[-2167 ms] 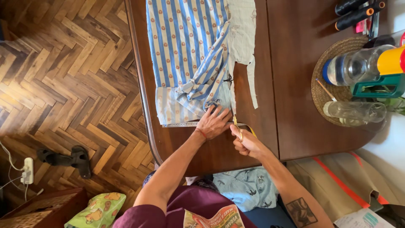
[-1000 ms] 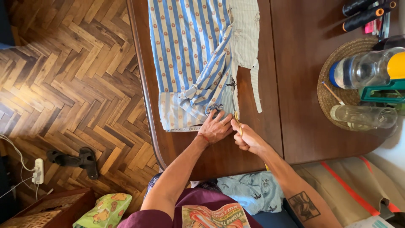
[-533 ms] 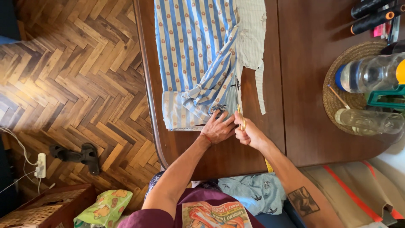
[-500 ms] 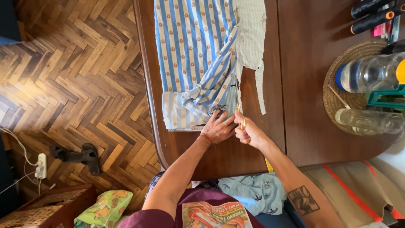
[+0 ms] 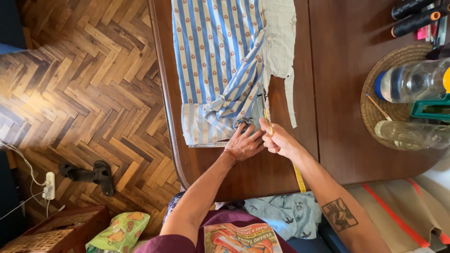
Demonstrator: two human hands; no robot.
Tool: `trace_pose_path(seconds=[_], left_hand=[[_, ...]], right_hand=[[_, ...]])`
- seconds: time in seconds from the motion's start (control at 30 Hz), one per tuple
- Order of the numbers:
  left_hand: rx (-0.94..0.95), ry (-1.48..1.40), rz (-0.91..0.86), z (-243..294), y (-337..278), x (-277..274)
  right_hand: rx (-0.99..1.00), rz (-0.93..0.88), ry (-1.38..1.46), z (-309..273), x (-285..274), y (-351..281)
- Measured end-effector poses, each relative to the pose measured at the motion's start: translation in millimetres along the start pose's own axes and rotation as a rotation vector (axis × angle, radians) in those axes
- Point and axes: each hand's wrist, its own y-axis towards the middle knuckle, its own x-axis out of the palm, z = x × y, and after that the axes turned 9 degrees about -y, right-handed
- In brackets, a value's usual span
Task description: A person is tailoring clothes by measuring fabric with a tape measure and cutting it with scissors on a wooden table.
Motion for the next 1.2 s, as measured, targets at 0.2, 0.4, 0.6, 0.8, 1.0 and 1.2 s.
trace_pose_path(seconds=[0.2, 0.4, 0.6, 0.8, 1.0, 1.2], left_hand=[[-0.005, 0.009, 0.024, -2, 2, 0], [-0.003, -0.017, 0.034, 2, 4, -5], [-0.017, 0.001, 0.038, 1, 1, -1], [-0.02, -0.016, 0.036, 4, 6, -8], [-0.018, -0.012, 0.025, 2, 2, -2], [-0.024, -0.005, 0.023, 2, 3, -3]], right_hand=[[-0.003, 0.001, -0.03, -27, 14, -14], [-0.02, 0.0, 0.008, -20, 5, 2], [-0.016, -0.005, -0.011, -24, 3, 6], [-0.028, 0.0, -0.001, -20, 0, 15], [-0.023, 0.007, 0.023, -33, 3, 8], [-0.032, 0.017, 0.004, -24, -4, 23]])
